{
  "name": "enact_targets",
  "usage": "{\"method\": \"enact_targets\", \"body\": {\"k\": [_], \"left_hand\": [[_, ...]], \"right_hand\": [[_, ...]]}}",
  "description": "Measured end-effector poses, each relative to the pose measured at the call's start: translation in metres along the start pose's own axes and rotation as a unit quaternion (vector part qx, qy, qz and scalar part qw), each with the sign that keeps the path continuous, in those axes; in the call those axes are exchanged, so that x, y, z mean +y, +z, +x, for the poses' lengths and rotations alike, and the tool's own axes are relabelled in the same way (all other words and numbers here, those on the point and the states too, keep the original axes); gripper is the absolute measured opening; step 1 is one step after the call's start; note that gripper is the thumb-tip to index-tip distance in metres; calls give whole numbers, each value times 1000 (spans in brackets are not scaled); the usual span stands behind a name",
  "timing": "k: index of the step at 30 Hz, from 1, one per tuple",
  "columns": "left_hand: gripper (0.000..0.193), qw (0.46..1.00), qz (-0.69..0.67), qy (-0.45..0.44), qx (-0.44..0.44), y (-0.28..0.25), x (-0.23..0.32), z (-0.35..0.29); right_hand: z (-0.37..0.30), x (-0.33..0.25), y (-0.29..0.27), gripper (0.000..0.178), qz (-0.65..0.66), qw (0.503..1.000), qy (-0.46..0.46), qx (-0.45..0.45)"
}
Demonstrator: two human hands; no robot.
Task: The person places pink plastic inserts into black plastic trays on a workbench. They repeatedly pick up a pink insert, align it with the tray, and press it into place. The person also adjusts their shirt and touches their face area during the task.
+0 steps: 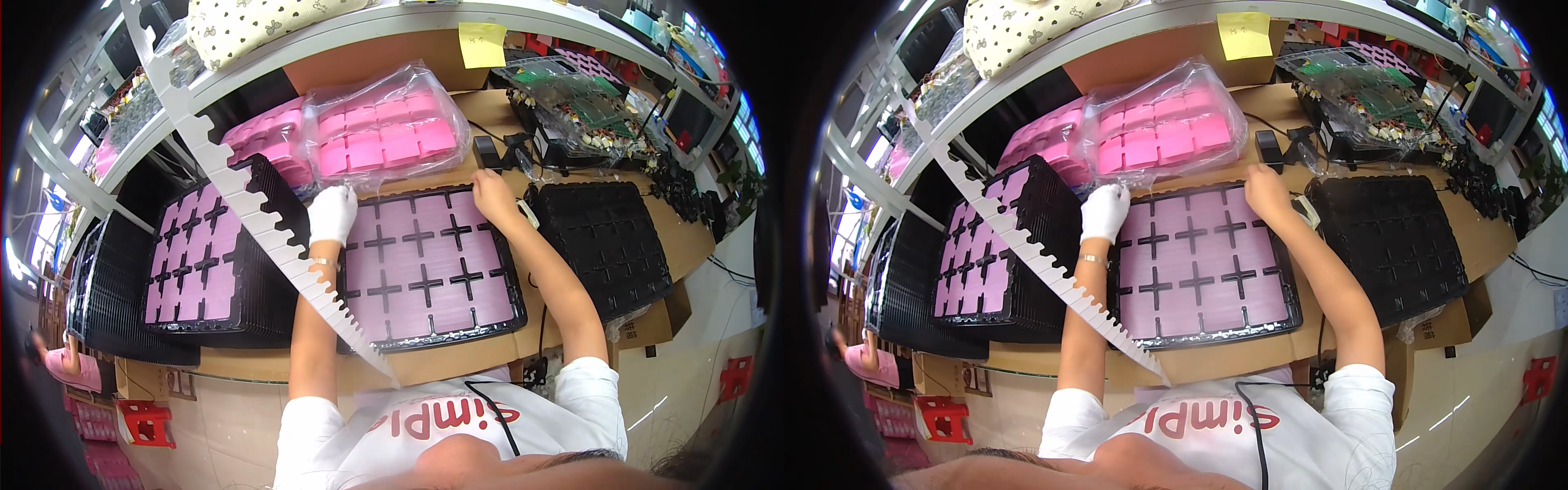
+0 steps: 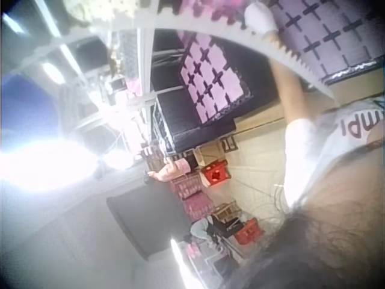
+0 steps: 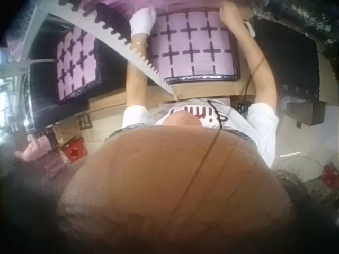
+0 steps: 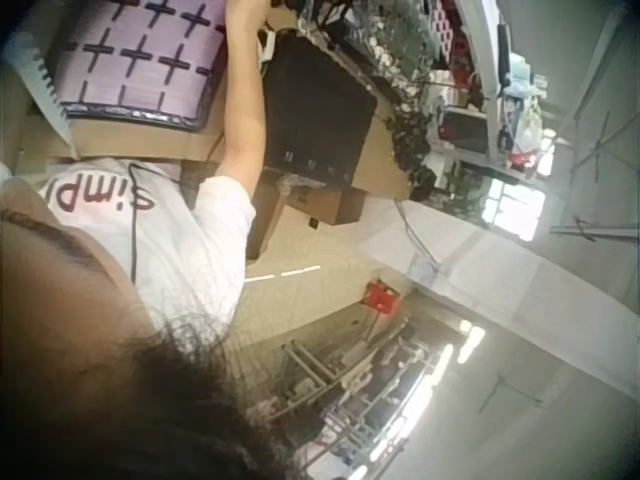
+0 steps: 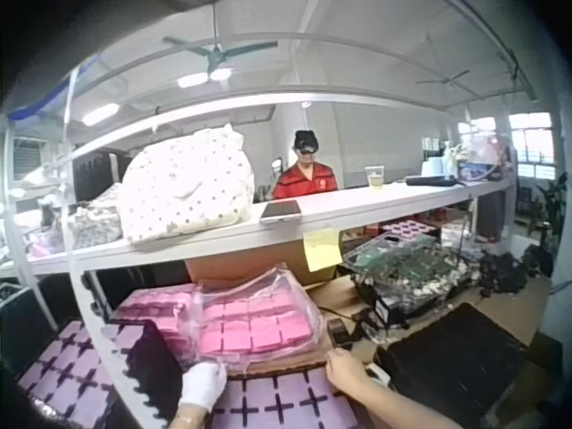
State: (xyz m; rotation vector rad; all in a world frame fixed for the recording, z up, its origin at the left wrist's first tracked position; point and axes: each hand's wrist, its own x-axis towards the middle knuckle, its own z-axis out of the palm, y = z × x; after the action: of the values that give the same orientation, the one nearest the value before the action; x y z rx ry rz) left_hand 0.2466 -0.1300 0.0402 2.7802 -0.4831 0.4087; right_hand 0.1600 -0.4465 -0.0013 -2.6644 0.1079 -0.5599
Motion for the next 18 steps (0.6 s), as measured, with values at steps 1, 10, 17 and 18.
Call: {"method": "enact_targets", "body": {"k": [1,10,17,18], "left_hand": [[33,1000,-4,28,3,-2,4,-13],[55,958,200,74,-190,3,3,-58],[47,979,136,143,-45,14,-20,-73],[41,982,85,169,-22,4,-20,-89]], "right_hand": [[-11,1,-3,24,-28,1000,9,-2],[-52,12,19,55,-171,975,-96,-103],[-62,-4,0,32,-155,980,-120,-17],[-75,-13,-17,30,-68,989,-132,-26]]}}
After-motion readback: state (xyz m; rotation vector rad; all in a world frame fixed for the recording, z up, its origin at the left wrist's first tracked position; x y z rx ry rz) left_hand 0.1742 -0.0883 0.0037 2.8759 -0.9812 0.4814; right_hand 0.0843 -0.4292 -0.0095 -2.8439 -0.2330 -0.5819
